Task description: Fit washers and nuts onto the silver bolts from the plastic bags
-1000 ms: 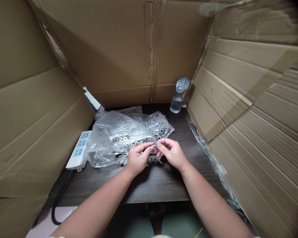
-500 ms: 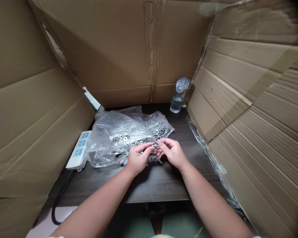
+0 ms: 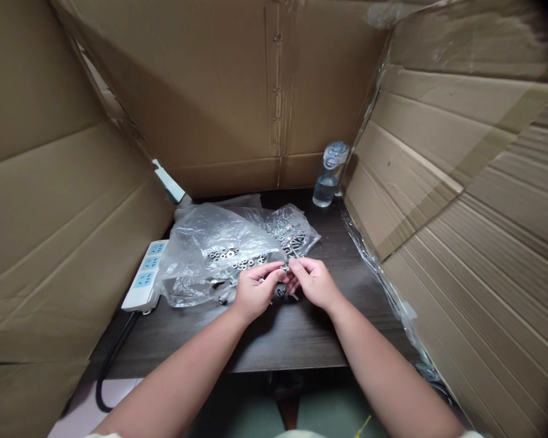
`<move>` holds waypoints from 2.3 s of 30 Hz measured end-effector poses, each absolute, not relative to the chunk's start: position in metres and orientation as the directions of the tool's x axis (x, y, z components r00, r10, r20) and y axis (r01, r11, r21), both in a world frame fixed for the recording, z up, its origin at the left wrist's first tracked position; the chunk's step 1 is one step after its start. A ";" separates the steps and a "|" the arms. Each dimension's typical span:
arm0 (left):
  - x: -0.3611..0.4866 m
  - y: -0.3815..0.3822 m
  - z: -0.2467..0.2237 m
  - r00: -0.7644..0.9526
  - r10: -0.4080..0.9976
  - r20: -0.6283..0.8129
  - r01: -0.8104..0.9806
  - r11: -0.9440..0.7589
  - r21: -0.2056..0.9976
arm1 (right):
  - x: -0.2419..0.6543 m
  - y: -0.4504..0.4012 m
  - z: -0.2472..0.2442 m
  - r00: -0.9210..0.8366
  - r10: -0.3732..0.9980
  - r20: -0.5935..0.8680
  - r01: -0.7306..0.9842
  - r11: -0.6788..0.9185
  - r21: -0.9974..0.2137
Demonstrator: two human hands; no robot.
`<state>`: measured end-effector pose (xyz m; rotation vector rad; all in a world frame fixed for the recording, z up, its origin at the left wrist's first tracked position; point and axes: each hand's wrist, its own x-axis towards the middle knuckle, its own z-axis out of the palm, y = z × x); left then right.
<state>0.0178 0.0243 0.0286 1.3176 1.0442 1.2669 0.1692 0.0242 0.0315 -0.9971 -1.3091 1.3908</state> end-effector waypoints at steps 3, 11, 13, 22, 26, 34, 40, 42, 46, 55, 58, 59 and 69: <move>0.018 0.025 0.029 0.058 0.993 0.105 -0.089 -0.099 0.991 | 0.170 0.023 0.034 -0.218 0.974 0.060 -0.217 0.011 -0.976; 0.018 0.024 0.028 0.110 0.989 0.101 -0.112 -0.088 0.990 | 0.169 0.022 0.037 -0.234 0.969 0.073 -0.177 0.031 -0.984; 0.018 0.024 0.029 0.120 0.987 0.108 -0.101 -0.096 0.990 | 0.170 0.023 0.034 -0.249 0.967 0.048 -0.119 0.018 -0.993; 0.020 0.024 0.034 0.103 0.995 0.007 -0.223 0.016 0.975 | 0.171 0.021 0.037 -0.228 0.970 0.090 -0.304 0.017 -0.952; 0.020 0.023 0.032 0.122 0.992 0.012 -0.242 0.018 0.970 | 0.168 0.020 0.039 -0.217 0.972 0.092 -0.253 0.034 -0.967; 0.019 0.024 0.032 0.107 0.994 0.008 -0.217 0.016 0.976 | 0.169 0.022 0.034 -0.191 0.978 0.084 -0.097 0.066 -0.993; 0.020 0.024 0.033 0.112 0.993 0.021 -0.215 0.003 0.977 | 0.171 0.021 0.037 -0.232 0.970 0.079 -0.269 0.014 -0.963; 0.019 0.023 0.032 0.120 0.992 0.042 -0.180 -0.020 0.983 | 0.170 0.020 0.038 -0.228 0.971 0.074 -0.254 0.015 -0.967; 0.018 0.023 0.030 0.127 0.989 0.071 -0.133 -0.054 0.990 | 0.168 0.021 0.037 -0.236 0.967 0.101 -0.147 0.068 -0.987; 0.018 0.024 0.032 0.130 0.990 0.050 -0.200 -0.023 0.979 | 0.170 0.021 0.035 -0.229 0.968 0.099 -0.248 0.040 -0.968; 0.019 0.023 0.035 0.154 0.986 0.061 -0.236 -0.023 0.971 | 0.169 0.019 0.037 -0.235 0.968 0.084 -0.269 0.019 -0.963; 0.019 0.023 0.035 0.162 0.985 0.061 -0.240 -0.021 0.971 | 0.168 0.019 0.037 -0.231 0.969 0.084 -0.260 0.022 -0.965; 0.018 0.022 0.035 0.142 0.989 0.036 -0.173 -0.011 0.985 | 0.167 0.019 0.036 -0.203 0.972 0.116 -0.040 0.110 -0.993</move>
